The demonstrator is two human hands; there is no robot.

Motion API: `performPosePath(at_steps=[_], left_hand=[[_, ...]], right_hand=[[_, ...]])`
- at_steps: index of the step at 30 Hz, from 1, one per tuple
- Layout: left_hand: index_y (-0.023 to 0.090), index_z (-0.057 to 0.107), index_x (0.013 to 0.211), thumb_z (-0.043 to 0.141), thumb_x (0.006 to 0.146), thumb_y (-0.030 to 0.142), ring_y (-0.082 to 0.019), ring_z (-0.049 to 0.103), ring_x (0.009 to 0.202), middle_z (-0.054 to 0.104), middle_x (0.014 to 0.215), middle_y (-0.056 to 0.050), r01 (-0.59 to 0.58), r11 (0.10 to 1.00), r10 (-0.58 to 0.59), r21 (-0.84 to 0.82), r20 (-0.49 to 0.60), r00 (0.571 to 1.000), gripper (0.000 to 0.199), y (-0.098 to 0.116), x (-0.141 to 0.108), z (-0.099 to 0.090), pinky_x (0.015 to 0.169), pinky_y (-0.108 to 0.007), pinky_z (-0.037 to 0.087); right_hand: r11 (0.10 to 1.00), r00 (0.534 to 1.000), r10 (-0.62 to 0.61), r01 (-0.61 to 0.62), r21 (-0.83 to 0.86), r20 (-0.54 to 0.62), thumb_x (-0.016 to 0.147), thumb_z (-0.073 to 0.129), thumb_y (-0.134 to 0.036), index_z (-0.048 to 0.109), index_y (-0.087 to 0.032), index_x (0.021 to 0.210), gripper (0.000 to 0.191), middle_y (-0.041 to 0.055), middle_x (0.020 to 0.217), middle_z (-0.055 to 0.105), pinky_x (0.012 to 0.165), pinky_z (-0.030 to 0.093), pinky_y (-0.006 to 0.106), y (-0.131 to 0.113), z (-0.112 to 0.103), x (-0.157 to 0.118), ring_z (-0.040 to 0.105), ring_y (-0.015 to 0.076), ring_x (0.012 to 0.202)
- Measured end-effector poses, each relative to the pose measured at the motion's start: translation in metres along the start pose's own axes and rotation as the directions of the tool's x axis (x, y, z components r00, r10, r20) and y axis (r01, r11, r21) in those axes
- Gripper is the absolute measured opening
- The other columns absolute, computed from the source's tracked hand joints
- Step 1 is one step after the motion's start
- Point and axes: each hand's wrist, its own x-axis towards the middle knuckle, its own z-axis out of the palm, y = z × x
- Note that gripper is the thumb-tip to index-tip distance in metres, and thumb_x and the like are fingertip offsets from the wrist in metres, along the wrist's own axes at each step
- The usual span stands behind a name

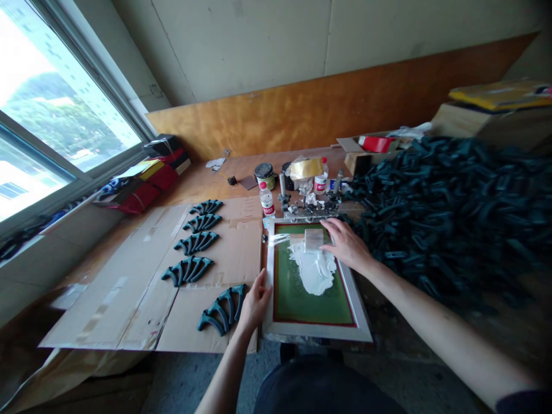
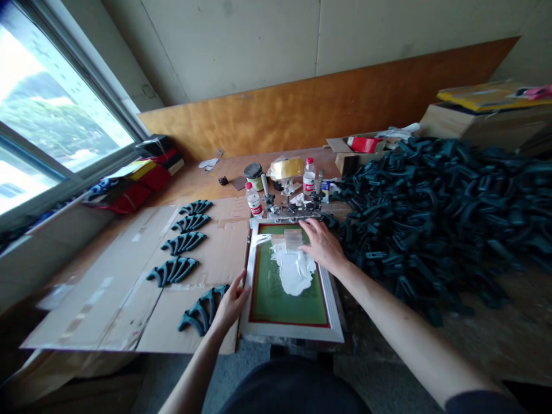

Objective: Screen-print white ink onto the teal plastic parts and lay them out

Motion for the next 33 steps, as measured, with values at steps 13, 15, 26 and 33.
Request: performPosePath(at_steps=[13, 15, 26, 33], left_hand=[[0.021, 0.047, 0.138, 0.048, 0.087, 0.047, -0.02, 0.067, 0.082, 0.072, 0.091, -0.004, 0.001, 0.999, -0.004, 0.051, 0.06, 0.998, 0.056, -0.013, 0.006, 0.005, 0.072, -0.027, 0.049], [0.021, 0.049, 0.137, 0.047, 0.088, 0.048, -0.02, 0.067, 0.082, 0.072, 0.09, -0.004, -0.003, 0.998, 0.0, 0.065, 0.053, 0.999, 0.056, -0.014, 0.006, 0.006, 0.073, -0.028, 0.048], [0.019, 0.052, 0.133, 0.049, 0.087, 0.044, -0.018, 0.065, 0.078, 0.071, 0.087, -0.004, -0.027, 0.998, 0.025, 0.063, 0.025, 0.999, 0.052, -0.008, 0.004, 0.006, 0.072, -0.027, 0.049], [0.018, 0.057, 0.128, 0.055, 0.083, 0.047, -0.017, 0.064, 0.07, 0.07, 0.076, -0.003, 0.04, 0.999, -0.041, -0.038, -0.024, 0.999, 0.053, -0.005, 0.002, 0.006, 0.066, -0.026, 0.049]], right_hand=[[0.997, 0.979, 0.001, 0.014, -0.073, 0.203, 0.081, 0.054, -0.011, 0.059, -0.018, 0.081, 0.009, 0.0078, 0.083, 0.065, 0.07, 0.043, 0.028, -0.033, 0.018, -0.017, 0.058, 0.0209, 0.082], [0.993, 0.976, -0.098, 0.108, -0.039, 0.195, 0.078, 0.048, -0.004, 0.058, -0.018, 0.078, 0.017, 0.0077, 0.081, 0.063, 0.071, 0.043, 0.029, -0.041, 0.02, -0.033, 0.057, 0.0214, 0.082], [0.897, 0.854, -0.423, 0.345, 0.277, 0.304, 0.08, 0.048, -0.006, 0.06, -0.021, 0.079, 0.019, 0.0032, 0.08, 0.061, 0.069, 0.045, 0.029, -0.035, -0.007, -0.049, 0.055, 0.0188, 0.08], [0.839, 0.861, -0.505, 0.473, 0.268, 0.064, 0.082, 0.041, -0.006, 0.067, -0.017, 0.097, 0.033, 0.0087, 0.093, 0.066, 0.083, 0.049, 0.036, -0.042, 0.004, -0.081, 0.058, 0.022, 0.092]])
